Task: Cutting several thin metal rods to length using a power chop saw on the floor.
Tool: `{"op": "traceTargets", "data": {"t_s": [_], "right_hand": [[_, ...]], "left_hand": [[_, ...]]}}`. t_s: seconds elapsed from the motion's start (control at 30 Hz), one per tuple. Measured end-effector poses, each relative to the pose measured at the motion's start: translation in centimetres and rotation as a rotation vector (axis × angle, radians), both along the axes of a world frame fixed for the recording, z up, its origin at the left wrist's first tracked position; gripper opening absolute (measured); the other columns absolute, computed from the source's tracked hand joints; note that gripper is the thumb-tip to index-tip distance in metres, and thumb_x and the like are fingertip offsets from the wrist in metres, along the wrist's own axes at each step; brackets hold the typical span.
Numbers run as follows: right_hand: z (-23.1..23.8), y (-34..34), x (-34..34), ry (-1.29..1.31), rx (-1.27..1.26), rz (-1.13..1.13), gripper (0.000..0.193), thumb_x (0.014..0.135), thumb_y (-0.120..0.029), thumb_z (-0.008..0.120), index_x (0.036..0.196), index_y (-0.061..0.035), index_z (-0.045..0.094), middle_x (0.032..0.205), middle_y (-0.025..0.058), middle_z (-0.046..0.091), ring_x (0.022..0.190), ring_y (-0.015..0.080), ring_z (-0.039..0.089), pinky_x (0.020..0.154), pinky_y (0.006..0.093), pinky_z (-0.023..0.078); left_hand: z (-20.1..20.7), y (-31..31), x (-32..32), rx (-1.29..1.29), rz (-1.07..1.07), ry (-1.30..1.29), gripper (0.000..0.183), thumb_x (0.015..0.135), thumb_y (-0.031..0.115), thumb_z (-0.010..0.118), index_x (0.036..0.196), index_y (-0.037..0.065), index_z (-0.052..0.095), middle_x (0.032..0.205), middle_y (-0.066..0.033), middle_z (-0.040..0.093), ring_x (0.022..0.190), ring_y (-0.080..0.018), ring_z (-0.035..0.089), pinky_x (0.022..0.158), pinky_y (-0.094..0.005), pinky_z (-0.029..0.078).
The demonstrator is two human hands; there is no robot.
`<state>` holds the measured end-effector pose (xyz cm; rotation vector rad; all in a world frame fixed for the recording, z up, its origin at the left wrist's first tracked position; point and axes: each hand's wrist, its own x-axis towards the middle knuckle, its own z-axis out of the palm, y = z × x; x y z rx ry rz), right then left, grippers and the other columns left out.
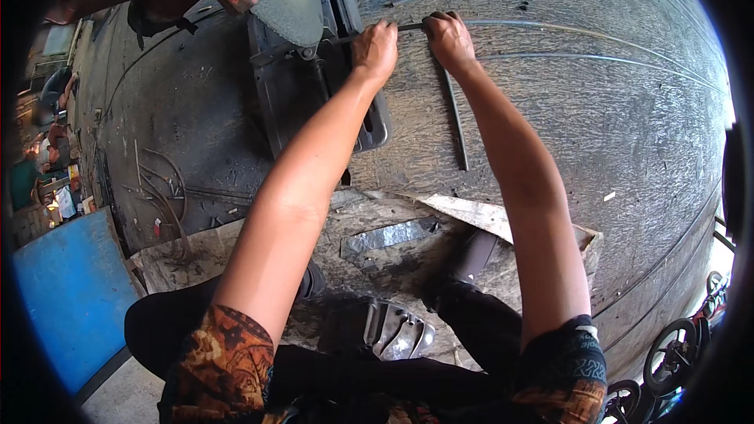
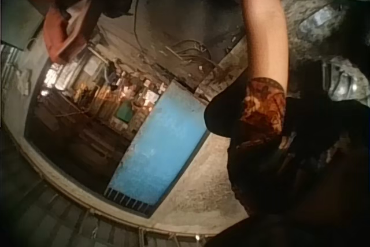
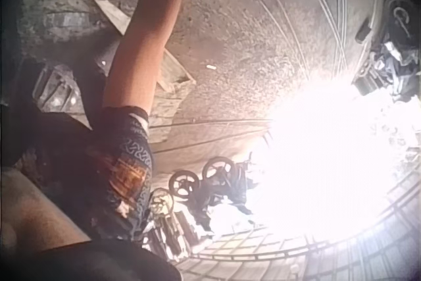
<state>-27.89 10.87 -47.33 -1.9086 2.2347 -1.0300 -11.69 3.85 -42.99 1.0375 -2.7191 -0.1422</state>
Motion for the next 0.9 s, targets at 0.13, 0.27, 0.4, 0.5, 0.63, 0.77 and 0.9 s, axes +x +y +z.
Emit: {"op": "traceTargets", "data": {"t_s": [0.13, 0.27, 0.4, 0.5, 0.63, 0.77, 0.9], "right_hand": [[-0.6, 0.5, 0.4, -0.237, -0.367, -0.356, 0.021, 0.08, -0.013, 0.068, 0.097, -0.0013, 0.066, 0.096, 0.0196, 0.061, 0.092, 0.0365, 0.06, 0.091, 0.0445, 0.045], [-4.3, 2.6, -9.6, -1.122, -0.333, -0.872, 0.039, 0.083, -0.02, 0.073, 0.105, 0.0091, 0.059, 0.099, 0.0209, 0.062, 0.078, 0.0269, 0.066, 0.067, 0.0343, 0.057], [-2.1, 1.4, -9.0, -1.549, -0.279, -0.913, 0.032, 0.087, -0.016, 0.071, 0.099, 0.0106, 0.059, 0.09, 0.0151, 0.065, 0.074, 0.0234, 0.067, 0.062, 0.032, 0.058], [-5.5, 3.8, -17.3, -1.201, 0.159, -0.858, 0.03, 0.092, -0.036, 0.065, 0.103, -0.008, 0.066, 0.085, 0.0052, 0.065, 0.072, 0.0156, 0.06, 0.065, 0.0311, 0.05], [-4.9, -0.9, -10.1, -1.105, 0.552, -0.808, 0.032, 0.096, -0.045, 0.056, 0.105, -0.0165, 0.066, 0.087, 0.0047, 0.066, 0.078, 0.0141, 0.061, 0.071, 0.0312, 0.047], [-10.7, 3.7, -20.1, -0.576, 0.202, -0.601, 0.023, 0.096, -0.03, 0.057, 0.1, -0.0096, 0.067, 0.088, -0.0011, 0.067, 0.081, 0.0098, 0.062, 0.069, 0.0262, 0.048], [-8.4, -2.0, -6.7, -1.102, 0.139, -0.846, 0.031, 0.084, -0.029, 0.072, 0.098, -0.002, 0.065, 0.088, 0.0076, 0.067, 0.077, 0.014, 0.061, 0.066, 0.0297, 0.049]], "left_hand": [[-0.9, -1.3, 1.0, -0.028, 0.002, -0.012, 0.014, 0.087, 0.008, 0.053, 0.089, 0.006, 0.066, 0.098, -0.013, 0.066, 0.095, -0.0311, 0.066, 0.076, -0.0451, 0.055], [-0.9, -0.4, -2.3, 0.017, 0.026, -0.066, 0.016, 0.087, 0.018, 0.058, 0.095, 0.007, 0.068, 0.099, -0.011, 0.066, 0.097, -0.0336, 0.065, 0.079, -0.0495, 0.051], [-0.6, -2.1, 0.3, -0.041, -0.011, -0.2, 0.017, 0.09, 0.014, 0.052, 0.088, 0.007, 0.068, 0.094, -0.0131, 0.066, 0.089, -0.0347, 0.067, 0.074, -0.0484, 0.053], [0.0, -0.6, -3.2, -0.072, -0.109, -0.089, 0.018, 0.09, 0.013, 0.051, 0.086, 0.006, 0.068, 0.093, -0.0144, 0.066, 0.084, -0.0352, 0.068, 0.072, -0.0467, 0.055], [0.4, -2.6, 1.6, -0.081, -0.01, -0.361, 0.016, 0.089, 0.01, 0.052, 0.087, 0.004, 0.067, 0.094, -0.0131, 0.067, 0.085, -0.0328, 0.068, 0.074, -0.045, 0.056], [1.8, 1.9, -4.9, -0.12, -0.045, -0.106, 0.016, 0.087, 0.008, 0.056, 0.094, 0.005, 0.069, 0.102, -0.0111, 0.067, 0.099, -0.026, 0.066, 0.078, -0.0391, 0.056], [0.5, -0.8, 0.1, -0.099, -0.027, -0.169, 0.015, 0.087, 0.009, 0.055, 0.091, 0.005, 0.069, 0.101, -0.011, 0.066, 0.097, -0.0275, 0.066, 0.078, -0.0417, 0.056]]}}
